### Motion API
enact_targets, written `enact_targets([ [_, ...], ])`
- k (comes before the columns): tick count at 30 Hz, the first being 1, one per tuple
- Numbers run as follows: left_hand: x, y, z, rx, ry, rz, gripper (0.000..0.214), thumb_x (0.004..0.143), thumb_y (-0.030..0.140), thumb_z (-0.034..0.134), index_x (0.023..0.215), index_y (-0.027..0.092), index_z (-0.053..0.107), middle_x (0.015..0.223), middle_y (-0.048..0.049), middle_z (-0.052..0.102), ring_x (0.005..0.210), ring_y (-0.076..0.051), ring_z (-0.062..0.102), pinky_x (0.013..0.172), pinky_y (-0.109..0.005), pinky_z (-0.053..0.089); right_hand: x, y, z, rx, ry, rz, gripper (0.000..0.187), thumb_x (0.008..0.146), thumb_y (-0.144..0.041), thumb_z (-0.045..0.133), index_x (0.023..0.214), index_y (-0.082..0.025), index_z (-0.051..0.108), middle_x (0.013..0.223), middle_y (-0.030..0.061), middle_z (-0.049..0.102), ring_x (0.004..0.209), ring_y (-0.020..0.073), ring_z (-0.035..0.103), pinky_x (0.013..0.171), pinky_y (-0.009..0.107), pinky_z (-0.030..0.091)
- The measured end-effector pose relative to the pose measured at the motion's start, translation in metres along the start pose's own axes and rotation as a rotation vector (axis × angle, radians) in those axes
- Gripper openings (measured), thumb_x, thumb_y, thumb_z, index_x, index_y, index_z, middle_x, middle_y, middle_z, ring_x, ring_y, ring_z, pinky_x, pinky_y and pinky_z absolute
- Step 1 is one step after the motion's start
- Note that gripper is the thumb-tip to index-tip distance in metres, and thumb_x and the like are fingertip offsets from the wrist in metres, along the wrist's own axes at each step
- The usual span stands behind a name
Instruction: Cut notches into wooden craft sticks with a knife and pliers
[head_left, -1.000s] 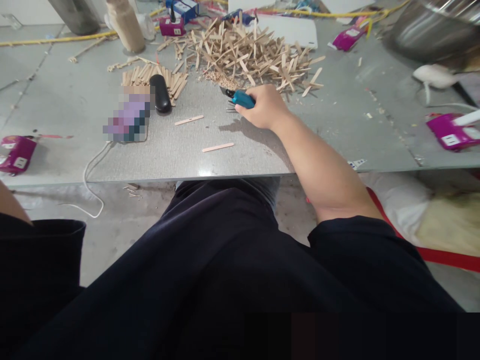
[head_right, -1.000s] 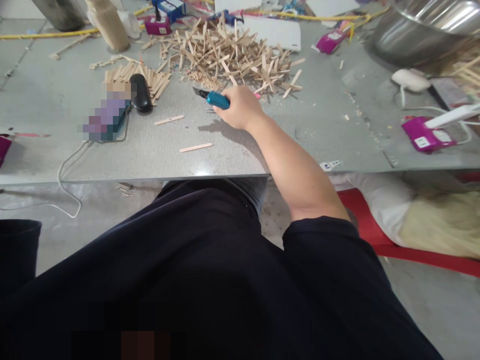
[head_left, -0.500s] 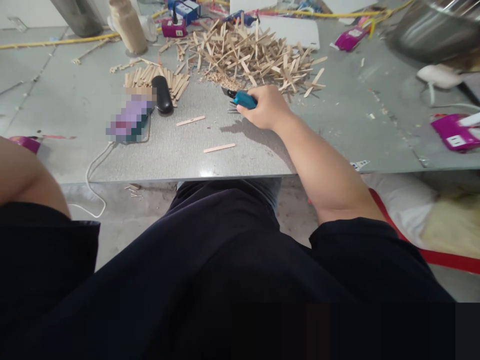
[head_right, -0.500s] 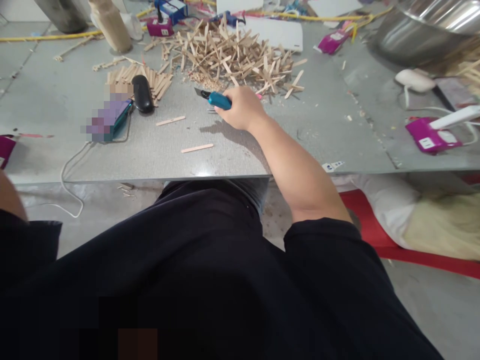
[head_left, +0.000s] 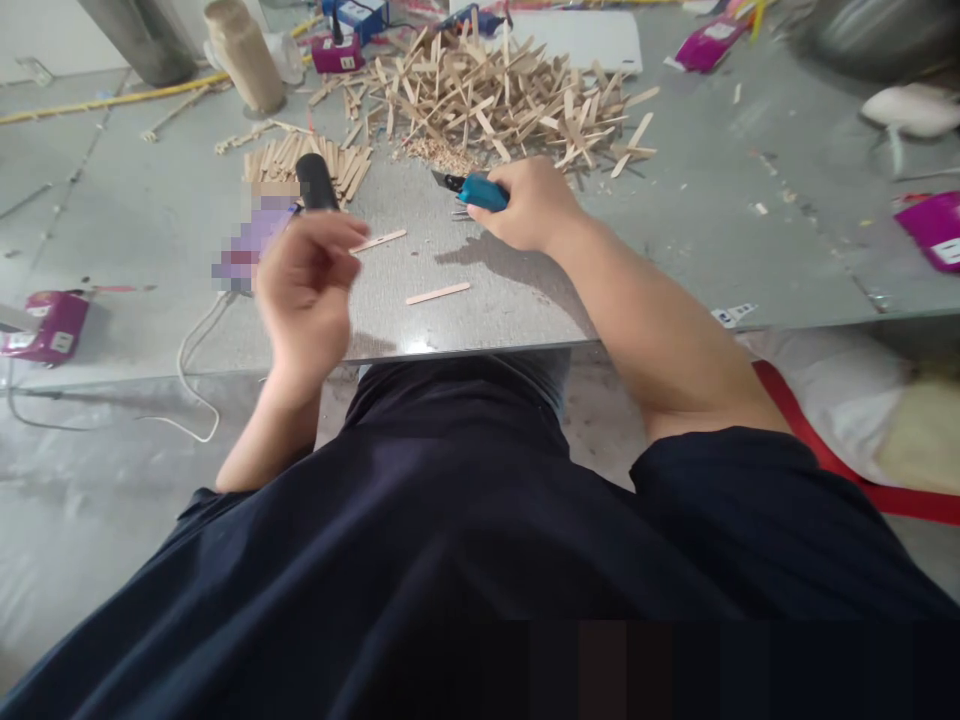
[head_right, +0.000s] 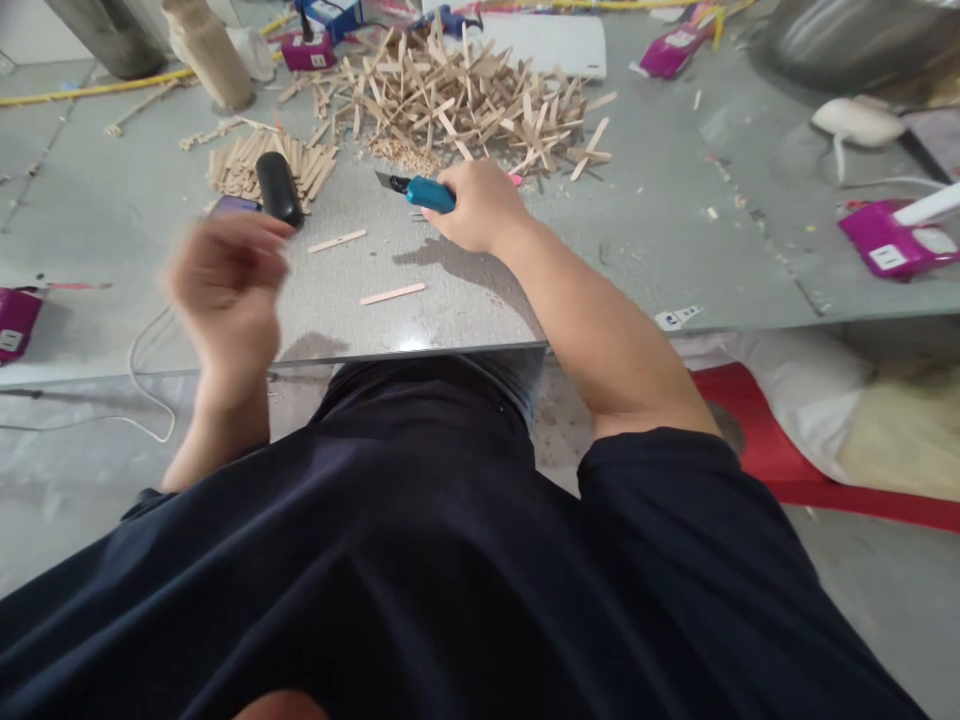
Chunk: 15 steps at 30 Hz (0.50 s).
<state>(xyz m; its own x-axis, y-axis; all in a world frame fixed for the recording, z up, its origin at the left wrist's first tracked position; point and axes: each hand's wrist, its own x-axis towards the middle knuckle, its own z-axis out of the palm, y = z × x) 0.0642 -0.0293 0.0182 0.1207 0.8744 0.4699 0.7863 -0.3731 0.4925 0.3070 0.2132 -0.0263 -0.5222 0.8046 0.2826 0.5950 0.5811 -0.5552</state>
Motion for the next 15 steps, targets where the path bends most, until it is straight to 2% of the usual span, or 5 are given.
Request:
enact_targets([
  [5, -0.011, -0.019, 0.029, -0.005, 0.007, -0.016, 0.018, 0.109, 0.04, 0.075, 0.124, 0.03, 0.078, 0.122, -0.0098, 0.082, 0.12, -0.029, 0.073, 0.103, -0.046, 0.062, -0.006, -0.013, -0.007, -0.034, -0.016, 0.003, 0.045, 0.092, -0.061, 0.087, 0.075, -0.033, 0.056, 0.074, 0.0083, 0.063, 0.101, 0.0391, 0.068, 0.088, 0.052, 0.051],
  [7, -0.014, -0.031, 0.041, -0.036, 0.057, -0.043, 0.014, 0.111, 0.032, 0.065, 0.119, 0.028, 0.076, 0.119, -0.0098, 0.082, 0.113, -0.026, 0.074, 0.099, -0.045, 0.062, -0.006, -0.014, -0.007, -0.08, -0.009, -0.004, 0.043, 0.093, -0.058, 0.085, 0.074, -0.033, 0.055, 0.074, 0.0085, 0.063, 0.099, 0.0387, 0.068, 0.087, 0.053, 0.052],
  [10, -0.023, -0.041, 0.053, -0.054, 0.129, -0.028, 0.028, 0.115, 0.023, 0.046, 0.118, 0.025, 0.074, 0.121, -0.0111, 0.082, 0.105, -0.023, 0.076, 0.096, -0.043, 0.061, -0.004, -0.012, -0.004, -0.127, 0.0, -0.02, 0.044, 0.098, -0.054, 0.082, 0.072, -0.033, 0.053, 0.07, 0.0069, 0.06, 0.092, 0.0331, 0.063, 0.088, 0.052, 0.05],
  [12, -0.031, -0.039, 0.058, 0.091, 0.087, 0.016, 0.031, 0.117, 0.03, 0.047, 0.126, 0.023, 0.076, 0.13, -0.0146, 0.081, 0.116, -0.028, 0.076, 0.102, -0.048, 0.06, -0.004, -0.012, -0.003, -0.12, 0.003, -0.027, 0.045, 0.099, -0.053, 0.081, 0.071, -0.033, 0.052, 0.069, 0.0065, 0.059, 0.091, 0.032, 0.061, 0.088, 0.052, 0.049],
  [15, -0.04, -0.027, 0.063, 0.371, -0.038, 0.039, 0.046, 0.115, 0.053, 0.062, 0.143, 0.02, 0.076, 0.142, -0.0206, 0.079, 0.13, -0.04, 0.071, 0.107, -0.058, 0.056, -0.008, -0.016, -0.006, -0.062, 0.021, -0.037, 0.042, 0.096, -0.05, 0.085, 0.075, -0.033, 0.053, 0.076, 0.0068, 0.065, 0.093, 0.0342, 0.066, 0.088, 0.052, 0.05],
])
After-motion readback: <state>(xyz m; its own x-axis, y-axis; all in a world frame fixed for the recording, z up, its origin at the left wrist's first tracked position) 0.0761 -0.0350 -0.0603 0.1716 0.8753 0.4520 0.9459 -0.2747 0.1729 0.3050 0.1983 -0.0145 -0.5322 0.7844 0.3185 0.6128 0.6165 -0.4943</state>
